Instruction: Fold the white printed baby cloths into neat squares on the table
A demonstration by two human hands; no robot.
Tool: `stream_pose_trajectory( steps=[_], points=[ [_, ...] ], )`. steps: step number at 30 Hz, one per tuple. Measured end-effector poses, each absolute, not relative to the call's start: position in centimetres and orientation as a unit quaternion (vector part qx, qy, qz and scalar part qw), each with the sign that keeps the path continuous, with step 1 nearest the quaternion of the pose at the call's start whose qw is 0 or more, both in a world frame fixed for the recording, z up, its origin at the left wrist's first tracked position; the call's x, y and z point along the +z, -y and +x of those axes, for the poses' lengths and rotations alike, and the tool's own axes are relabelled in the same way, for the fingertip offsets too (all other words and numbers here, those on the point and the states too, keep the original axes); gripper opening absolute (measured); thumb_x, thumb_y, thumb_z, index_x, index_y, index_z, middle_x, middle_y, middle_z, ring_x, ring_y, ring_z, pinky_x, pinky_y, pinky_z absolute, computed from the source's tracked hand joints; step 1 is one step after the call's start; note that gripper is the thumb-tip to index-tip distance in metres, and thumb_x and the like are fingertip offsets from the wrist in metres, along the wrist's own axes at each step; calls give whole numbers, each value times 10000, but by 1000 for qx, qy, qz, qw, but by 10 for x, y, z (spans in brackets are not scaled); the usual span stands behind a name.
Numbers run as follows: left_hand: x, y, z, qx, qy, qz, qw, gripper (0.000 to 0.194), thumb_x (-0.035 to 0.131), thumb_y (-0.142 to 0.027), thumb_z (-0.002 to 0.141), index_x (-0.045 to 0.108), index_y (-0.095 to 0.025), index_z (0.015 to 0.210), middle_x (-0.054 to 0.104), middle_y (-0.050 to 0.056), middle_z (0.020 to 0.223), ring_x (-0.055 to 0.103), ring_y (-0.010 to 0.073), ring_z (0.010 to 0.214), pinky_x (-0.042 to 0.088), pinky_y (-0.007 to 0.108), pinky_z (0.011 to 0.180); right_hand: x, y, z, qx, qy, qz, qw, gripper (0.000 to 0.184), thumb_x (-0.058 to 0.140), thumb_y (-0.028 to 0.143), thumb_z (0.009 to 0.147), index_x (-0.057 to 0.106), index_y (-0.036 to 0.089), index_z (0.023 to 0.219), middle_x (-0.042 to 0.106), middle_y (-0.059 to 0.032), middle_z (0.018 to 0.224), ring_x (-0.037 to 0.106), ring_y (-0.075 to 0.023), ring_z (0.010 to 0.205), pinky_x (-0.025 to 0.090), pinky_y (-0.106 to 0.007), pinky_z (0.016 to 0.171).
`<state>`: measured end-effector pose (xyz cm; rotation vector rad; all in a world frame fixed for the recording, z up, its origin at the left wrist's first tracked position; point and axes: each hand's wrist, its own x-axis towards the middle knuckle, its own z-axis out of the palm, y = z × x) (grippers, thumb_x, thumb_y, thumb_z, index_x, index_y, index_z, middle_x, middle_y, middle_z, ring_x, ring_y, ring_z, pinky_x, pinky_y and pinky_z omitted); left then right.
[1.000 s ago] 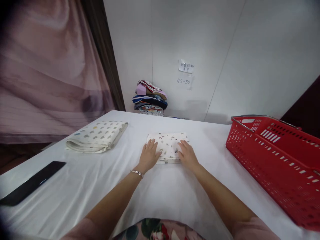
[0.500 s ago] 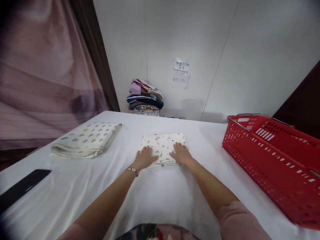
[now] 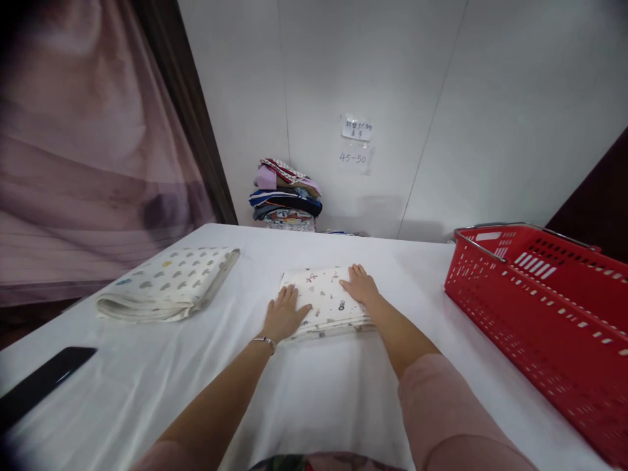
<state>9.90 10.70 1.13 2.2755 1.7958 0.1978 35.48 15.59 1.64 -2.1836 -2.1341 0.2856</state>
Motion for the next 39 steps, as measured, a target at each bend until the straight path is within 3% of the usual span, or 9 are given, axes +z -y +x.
stream_pose_trajectory(
  steps=[9,13,18,23,26,29,34,37,39],
  points=[
    [15,-102,97,140,-620,763,116,612,335,-533,857,376,-176,1352,210,92,1506,139,259,1386,229,445,1073,4,-146,377,176,671,-704,153,641,370,426,866,271,121,1421,93,-94,1528,52,-206,1398,119,-349,1124],
    [20,-95,90,204,-685,694,90,560,367,-449,858,411,-102,1295,426,177,1367,386,285,1258,353,388,983,1,-122,382,192,647,-714,184,601,377,368,859,295,169,1421,146,-53,1522,137,-185,1388,157,-333,1126],
    [27,-93,78,146,-731,638,191,578,392,-499,832,412,-107,1257,575,198,1177,571,307,1044,436,401,834,2,-96,377,197,611,-735,217,550,372,302,855,368,164,1388,200,-53,1509,204,-193,1372,185,-331,1126],
    [34,-122,46,134,-709,662,202,551,440,-474,820,409,-158,1270,618,156,1142,584,269,1051,430,349,837,-12,-49,341,205,587,-747,235,558,370,311,855,359,158,1392,175,-63,1514,196,-215,1375,187,-370,1129],
    [40,-147,19,116,-720,659,187,500,499,-466,780,492,-193,1200,633,124,1130,585,263,1049,437,321,809,-21,-7,314,246,626,-695,255,616,460,413,821,393,153,1375,168,-81,1515,221,-232,1367,241,-358,1109],
    [42,-159,2,98,-732,646,194,463,514,-503,746,583,-188,1078,634,124,1131,583,283,1042,442,318,780,-12,15,306,226,669,-655,267,586,460,465,821,452,186,1336,259,-82,1486,270,-247,1347,272,-390,1090],
    [35,-149,4,101,-747,630,188,524,372,-582,795,599,-172,1031,620,154,1140,574,306,1041,435,352,772,23,-27,325,137,674,-683,246,507,410,418,855,478,199,1307,375,-77,1429,296,-241,1329,237,-399,1092],
    [30,-144,7,101,-754,625,176,475,381,-548,810,584,-185,1039,619,150,1137,574,297,1040,431,356,774,36,-68,334,198,659,-702,185,520,408,418,858,455,191,1324,473,-83,1356,429,-236,1238,321,-364,1026],
    [29,-147,8,105,-755,624,173,433,409,-525,811,577,-199,1040,627,136,1120,581,282,1024,432,345,771,40,-87,336,236,664,-692,157,496,474,418,823,527,182,1256,567,-86,1254,528,-236,1126,393,-326,936]
  ],
)
